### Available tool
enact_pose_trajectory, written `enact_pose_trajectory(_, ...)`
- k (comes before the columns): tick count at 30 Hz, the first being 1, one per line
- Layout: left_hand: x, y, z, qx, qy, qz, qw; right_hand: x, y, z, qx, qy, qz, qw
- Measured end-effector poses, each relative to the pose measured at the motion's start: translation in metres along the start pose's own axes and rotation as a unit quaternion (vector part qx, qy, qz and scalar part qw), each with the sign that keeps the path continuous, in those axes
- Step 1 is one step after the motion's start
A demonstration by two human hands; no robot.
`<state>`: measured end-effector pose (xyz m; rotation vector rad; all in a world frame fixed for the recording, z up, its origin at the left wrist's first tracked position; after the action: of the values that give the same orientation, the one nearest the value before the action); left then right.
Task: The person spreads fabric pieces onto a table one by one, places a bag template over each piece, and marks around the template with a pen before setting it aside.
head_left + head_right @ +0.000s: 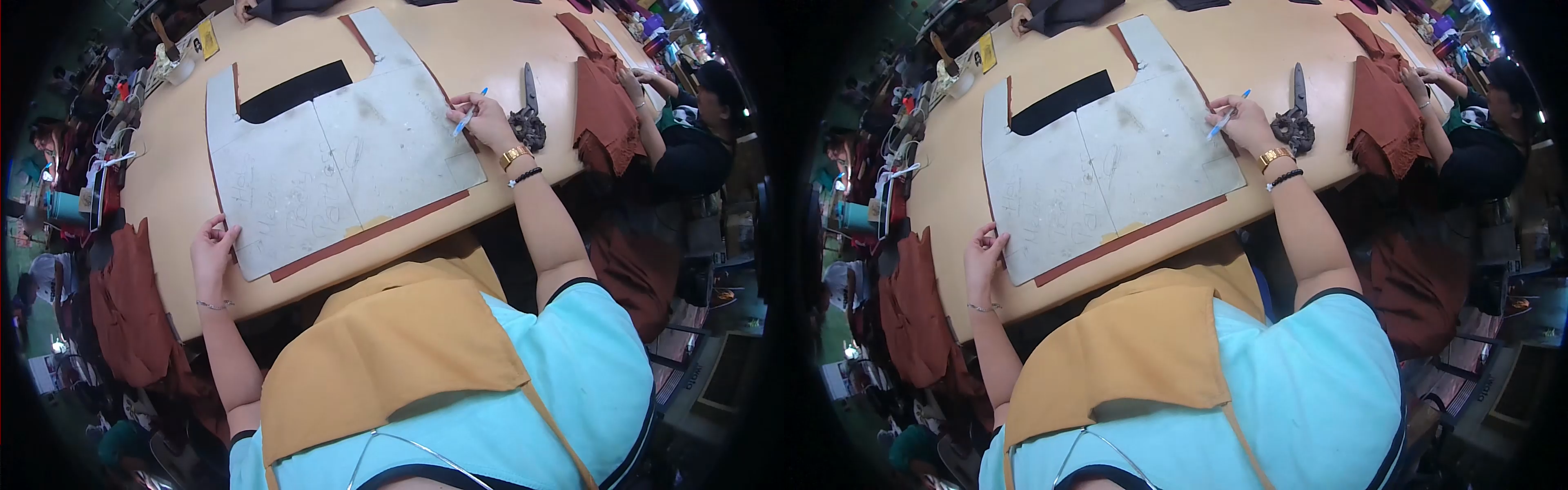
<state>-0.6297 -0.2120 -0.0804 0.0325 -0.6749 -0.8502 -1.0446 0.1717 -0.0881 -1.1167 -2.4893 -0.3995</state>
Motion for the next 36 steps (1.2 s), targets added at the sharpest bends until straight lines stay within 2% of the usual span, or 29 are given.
enact_pose_trajectory(4,-0.004,-0.003,-0.002,-0.007,0.024,-0.015,1.0,0.003,-0.005,0.011,0.016,0.03,0.012,0.999)
enact_pose_trajectory(6,-0.002,0.001,-0.002,-0.001,0.038,-0.017,0.999,0.005,0.004,-0.008,0.03,0.092,0.018,0.995)
enact_pose_trajectory(7,0.0,0.002,0.0,-0.001,0.051,-0.01,0.999,-0.002,0.007,-0.011,0.024,0.013,-0.004,1.0)
enact_pose_trajectory(8,0.0,-0.003,-0.008,-0.01,0.069,-0.011,0.998,-0.002,0.001,0.001,0.032,0.008,-0.003,0.999)
enact_pose_trajectory(9,0.001,0.004,-0.001,-0.003,0.074,-0.014,0.997,-0.002,0.005,-0.011,0.043,0.038,-0.001,0.998)
enact_pose_trajectory(10,0.002,0.006,0.005,-0.017,0.081,-0.031,0.996,0.003,-0.005,0.006,0.035,0.087,0.001,0.996)
enact_pose_trajectory(12,0.004,-0.001,-0.004,-0.057,0.06,-0.012,0.997,0.005,-0.01,0.014,0.053,0.054,-0.009,0.997)
enact_pose_trajectory(14,0.005,-0.007,-0.014,-0.046,0.048,0.002,0.998,0.003,-0.009,0.015,0.037,-0.011,-0.001,0.999)
enact_pose_trajectory(27,0.003,-0.007,-0.013,-0.031,0.041,-0.002,0.999,0.0,-0.007,0.013,0.025,-0.027,-0.003,0.999)
enact_pose_trajectory(29,0.004,-0.011,0.002,-0.026,-0.051,0.016,0.998,0.003,-0.004,0.006,0.023,-0.022,0.012,0.999)
enact_pose_trajectory(30,-0.001,-0.017,0.014,-0.025,-0.094,0.025,0.995,0.006,-0.008,0.014,0.031,-0.096,0.01,0.995)
enact_pose_trajectory(31,-0.01,-0.023,0.039,-0.06,-0.153,0.026,0.986,0.003,0.004,-0.014,0.015,-0.107,0.054,0.993)
enact_pose_trajectory(33,-0.019,-0.025,0.083,-0.119,-0.268,0.04,0.955,0.009,0.003,-0.026,0.038,-0.147,0.077,0.985)
enact_pose_trajectory(36,-0.058,-0.056,0.131,-0.181,-0.309,-0.024,0.933,-0.001,-0.006,-0.036,0.066,-0.236,0.063,0.967)
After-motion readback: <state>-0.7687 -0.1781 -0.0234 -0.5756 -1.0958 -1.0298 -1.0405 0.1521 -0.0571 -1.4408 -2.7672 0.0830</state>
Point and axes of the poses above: each hand's wrist, its own y-axis away from the middle knuckle, its own x-axis out of the back of the hand, z = x × y, the point moved 8 cm from there along -y, towards the middle knuckle, and after that the axes turned 10 degrees about -z, right-handed, at the moved point
